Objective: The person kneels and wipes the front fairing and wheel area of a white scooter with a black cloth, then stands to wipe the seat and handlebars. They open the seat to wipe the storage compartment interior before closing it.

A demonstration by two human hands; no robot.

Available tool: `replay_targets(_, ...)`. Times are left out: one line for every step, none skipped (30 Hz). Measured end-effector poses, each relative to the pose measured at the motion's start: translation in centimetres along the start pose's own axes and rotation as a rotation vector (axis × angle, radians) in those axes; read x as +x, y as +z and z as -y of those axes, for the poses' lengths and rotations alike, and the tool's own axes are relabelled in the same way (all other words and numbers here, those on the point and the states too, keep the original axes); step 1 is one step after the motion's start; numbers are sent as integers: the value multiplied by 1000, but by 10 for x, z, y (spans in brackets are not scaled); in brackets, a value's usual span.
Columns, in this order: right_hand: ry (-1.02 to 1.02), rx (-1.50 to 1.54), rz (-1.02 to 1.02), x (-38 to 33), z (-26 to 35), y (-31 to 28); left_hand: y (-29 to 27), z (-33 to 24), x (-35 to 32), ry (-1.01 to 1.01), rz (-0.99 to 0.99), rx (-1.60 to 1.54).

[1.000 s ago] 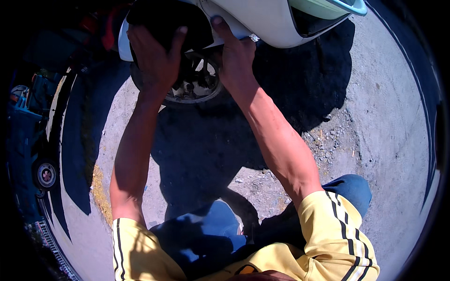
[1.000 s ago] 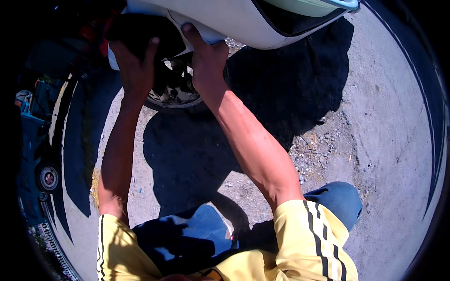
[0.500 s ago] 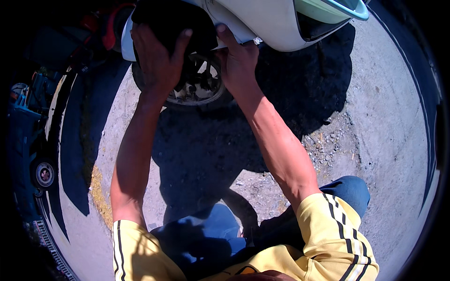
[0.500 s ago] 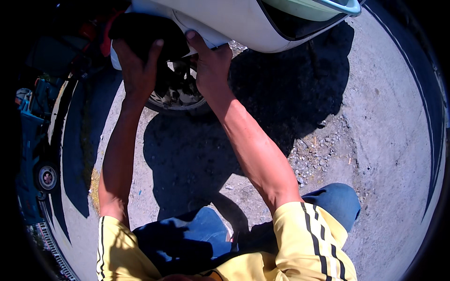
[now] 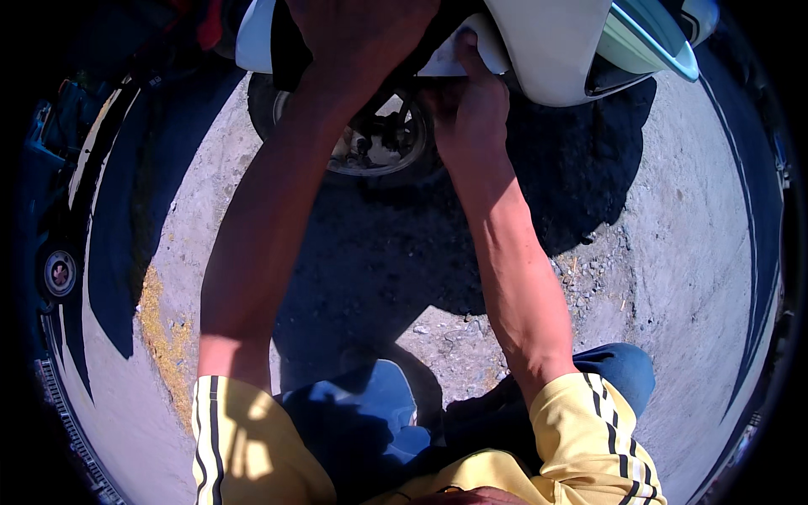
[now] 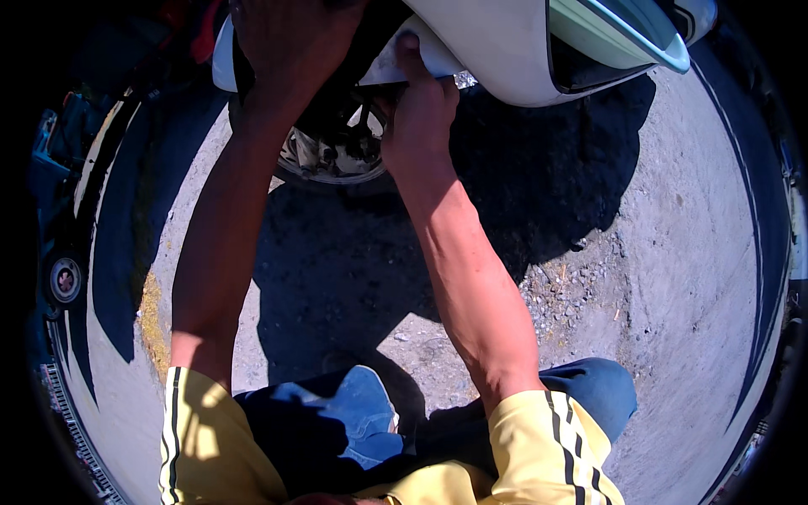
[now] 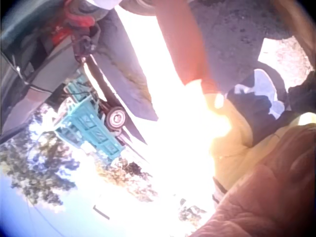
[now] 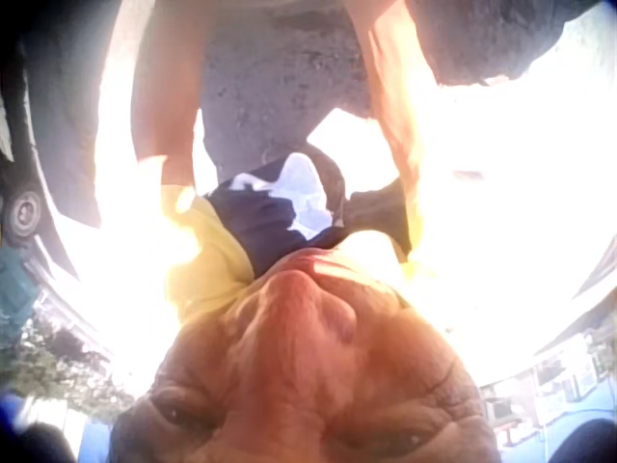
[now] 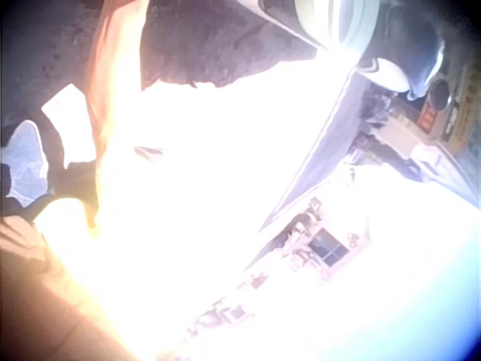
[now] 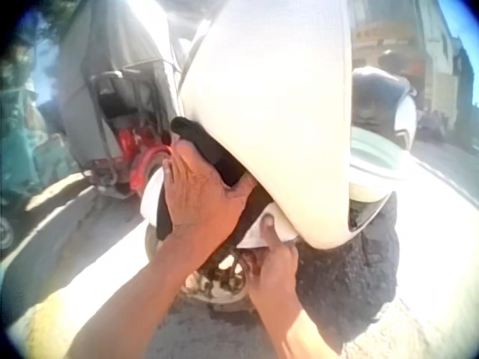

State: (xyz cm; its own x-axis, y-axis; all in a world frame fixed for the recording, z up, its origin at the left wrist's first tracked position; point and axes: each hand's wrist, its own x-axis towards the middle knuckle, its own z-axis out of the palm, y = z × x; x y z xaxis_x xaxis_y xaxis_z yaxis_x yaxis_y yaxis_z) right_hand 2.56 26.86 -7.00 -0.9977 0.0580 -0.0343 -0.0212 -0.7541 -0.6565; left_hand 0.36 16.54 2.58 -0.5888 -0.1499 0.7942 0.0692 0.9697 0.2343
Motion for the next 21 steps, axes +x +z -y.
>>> replay_targets(-7,23,32,-5,1,4,5,-5,11,26,-139,-5)
replay_targets(-16,46,63,-8,1,5,3,-3,13,36,-147,-18)
replay_targets(9,19,130,-1,2,-1,3,-3,13,46,-153,-39)
replay_targets(28,7,120,-5,2,-2,3,-3,8,48,-143,-62)
replay_targets(45,-6,110,-10,3,-5,-1,1,-8,58,-105,-116)
replay_targets(50,-13,106,-11,9,-2,-6,3,-18,78,-76,-173)
replay_targets(79,-2,107,-5,4,-8,-9,14,-33,316,-194,6)
replay_targets(73,-20,93,-6,6,-7,-14,14,-43,270,-105,-33)
replay_targets(68,-39,78,-9,7,-6,-6,17,-40,221,-163,-32)
replay_targets(64,-57,63,-12,6,-4,3,21,-33,171,-219,-29)
replay_targets(39,-25,46,-12,7,2,-1,9,-14,15,-156,-168)
replay_targets(63,-5,50,-19,4,10,-17,1,8,-144,-85,-268)
replay_targets(67,-13,44,-21,5,10,-11,0,23,-161,-38,-167)
replay_targets(74,-18,40,-24,4,10,-11,3,16,-144,-54,-168)
replay_targets(64,-5,22,-18,7,7,-6,0,13,-117,-84,-190)
replay_targets(69,-11,27,-15,9,2,0,-1,7,-90,-115,-208)
replay_targets(74,-15,32,-11,11,-4,15,8,-12,51,-263,-120)
replay_targets(83,1,35,-9,13,-8,-2,2,-31,171,-224,-136)
replay_targets(163,-7,-20,-12,10,-11,-1,22,-50,223,-151,-49)
replay_targets(146,24,-3,-12,9,-9,4,38,-59,274,-84,27)
replay_targets(128,59,12,-13,5,-5,1,41,-54,179,-59,-64)
